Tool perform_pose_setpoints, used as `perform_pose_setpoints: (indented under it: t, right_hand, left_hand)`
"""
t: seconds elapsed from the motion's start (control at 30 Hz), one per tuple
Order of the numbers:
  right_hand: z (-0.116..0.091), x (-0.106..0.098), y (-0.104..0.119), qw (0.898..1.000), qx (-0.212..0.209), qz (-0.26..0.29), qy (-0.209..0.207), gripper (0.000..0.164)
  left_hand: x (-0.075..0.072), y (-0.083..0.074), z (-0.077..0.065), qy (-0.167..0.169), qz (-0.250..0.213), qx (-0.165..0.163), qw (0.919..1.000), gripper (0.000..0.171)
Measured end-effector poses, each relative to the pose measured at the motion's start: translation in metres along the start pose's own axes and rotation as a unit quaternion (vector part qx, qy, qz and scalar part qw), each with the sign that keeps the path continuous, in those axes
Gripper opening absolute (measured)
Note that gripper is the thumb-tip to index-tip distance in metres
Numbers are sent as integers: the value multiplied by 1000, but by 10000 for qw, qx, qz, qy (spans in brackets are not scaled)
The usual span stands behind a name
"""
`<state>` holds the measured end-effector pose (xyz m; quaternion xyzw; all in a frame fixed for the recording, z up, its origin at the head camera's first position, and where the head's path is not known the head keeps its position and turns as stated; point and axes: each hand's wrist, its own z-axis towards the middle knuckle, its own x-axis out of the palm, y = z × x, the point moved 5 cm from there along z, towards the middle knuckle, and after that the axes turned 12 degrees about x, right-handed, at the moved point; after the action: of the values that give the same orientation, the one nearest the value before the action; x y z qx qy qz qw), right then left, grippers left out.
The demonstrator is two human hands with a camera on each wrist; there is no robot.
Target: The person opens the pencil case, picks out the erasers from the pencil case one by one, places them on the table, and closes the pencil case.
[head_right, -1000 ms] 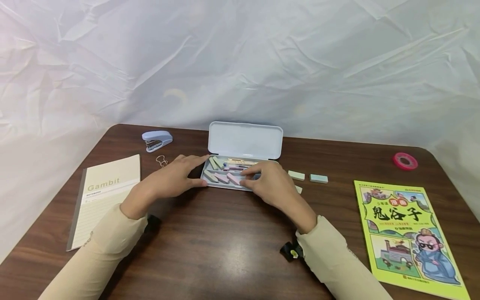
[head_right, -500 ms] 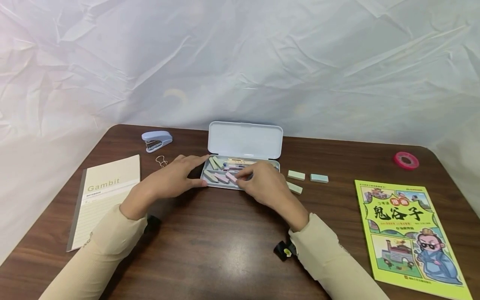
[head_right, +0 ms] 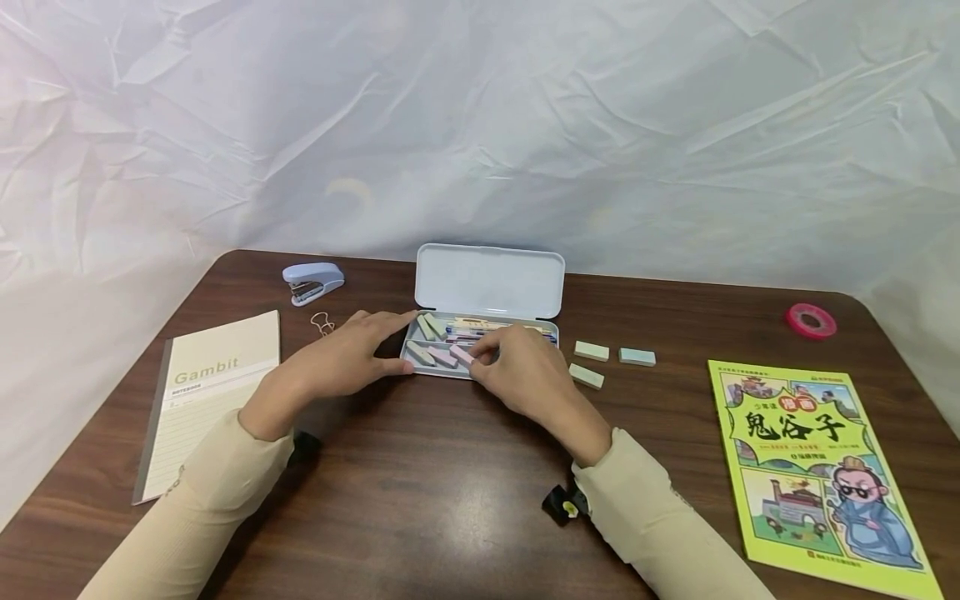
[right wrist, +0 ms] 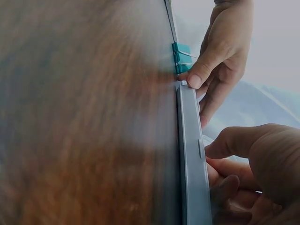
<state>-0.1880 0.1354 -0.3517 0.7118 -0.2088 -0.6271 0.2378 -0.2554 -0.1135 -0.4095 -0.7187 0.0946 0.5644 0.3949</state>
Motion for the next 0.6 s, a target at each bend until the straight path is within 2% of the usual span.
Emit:
perform_pose_setpoints:
  t: [0.33, 0.6]
  right_hand:
    - [0, 0, 1, 9998, -169, 109, -45, 18]
    - [-1, -9, -3, 9997, -46, 187, 141, 18]
  left_hand:
    - [1, 0, 0, -49, 43, 68, 10000, 90]
    - [0, -1, -1, -24, 29, 97, 9999, 91]
